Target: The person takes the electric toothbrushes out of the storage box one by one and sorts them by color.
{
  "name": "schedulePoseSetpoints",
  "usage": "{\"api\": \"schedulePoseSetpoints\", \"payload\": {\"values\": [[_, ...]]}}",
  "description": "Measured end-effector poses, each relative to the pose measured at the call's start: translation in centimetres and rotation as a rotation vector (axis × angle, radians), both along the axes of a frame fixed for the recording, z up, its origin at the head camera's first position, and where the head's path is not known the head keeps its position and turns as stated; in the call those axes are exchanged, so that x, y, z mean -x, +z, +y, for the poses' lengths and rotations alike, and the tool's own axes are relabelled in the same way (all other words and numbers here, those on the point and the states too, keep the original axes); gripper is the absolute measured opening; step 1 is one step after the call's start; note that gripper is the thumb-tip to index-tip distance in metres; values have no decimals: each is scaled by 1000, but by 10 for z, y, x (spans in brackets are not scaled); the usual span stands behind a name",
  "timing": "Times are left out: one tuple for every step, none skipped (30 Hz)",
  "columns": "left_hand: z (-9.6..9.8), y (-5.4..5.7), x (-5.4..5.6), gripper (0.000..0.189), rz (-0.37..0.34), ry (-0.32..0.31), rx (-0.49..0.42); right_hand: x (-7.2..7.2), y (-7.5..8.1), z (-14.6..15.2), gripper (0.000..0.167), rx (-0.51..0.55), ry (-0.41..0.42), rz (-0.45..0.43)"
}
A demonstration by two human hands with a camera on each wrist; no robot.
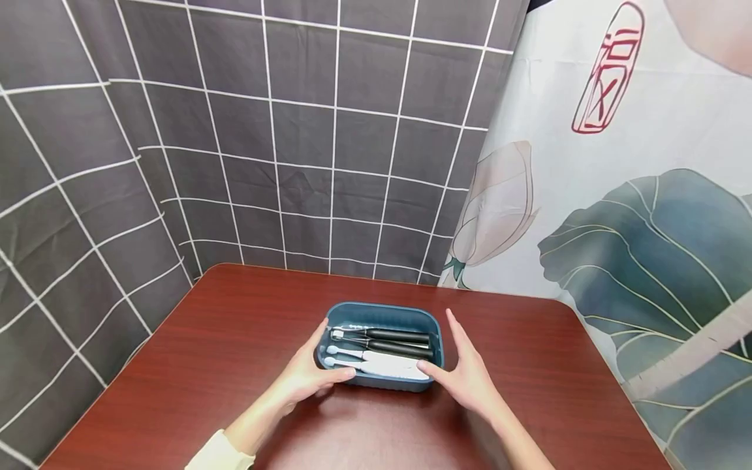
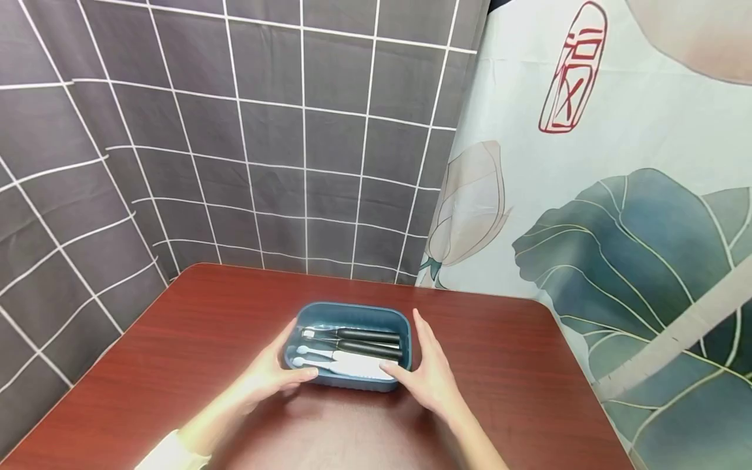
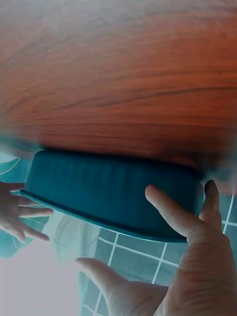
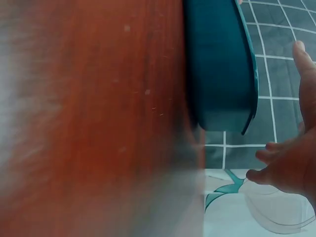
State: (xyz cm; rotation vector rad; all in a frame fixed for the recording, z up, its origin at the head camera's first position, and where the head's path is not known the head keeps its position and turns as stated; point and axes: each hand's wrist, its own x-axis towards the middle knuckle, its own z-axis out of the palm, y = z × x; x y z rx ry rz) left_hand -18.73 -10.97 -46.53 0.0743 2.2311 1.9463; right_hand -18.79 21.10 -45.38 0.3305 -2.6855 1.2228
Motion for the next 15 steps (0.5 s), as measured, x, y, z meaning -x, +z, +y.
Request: {"api": "schedulePoseSetpoints", "payload": {"values": [[-1,-1,0,117,-8,1,-28,3,1,-2,110,8,9,6],[-1,-2,0,117,-12,1,-51,6,3,-4,110,13,20,11],[-1,-2,1,116,-14,2,-73,9,4,-6,110,20,35,18],[-2,-3,1,116,-19,3,-92,12,5,-9,109,25,52,26],[-2,-4,1,115,-27,0,-115,14,6,-12,109,31,70,32],[-3,-4,2,114,-37,-4,-138,17,6,-14,109,34,90,41],[-3,-5,3,113,-44,-5,-161,20,7,-17,108,29,110,52],[-3,-6,3,112,-51,-6,-184,23,7,-20,108,23,129,65],[-4,-7,3,111,-58,-4,-199,25,7,-23,107,16,148,76],[-4,-7,3,109,-63,-1,-210,27,8,-26,106,4,166,87],[-5,-8,3,108,-60,5,-216,30,8,-29,105,-9,182,97],[-5,-8,3,107,-54,14,-215,32,8,-32,104,-25,198,105],[-6,-9,3,105,-45,22,-213,34,8,-35,103,-41,208,107],[-6,-9,3,104,-38,27,-208,37,8,-37,102,-55,219,108],[-7,-9,3,103,-32,30,-197,38,8,-39,100,-69,227,98]]}}
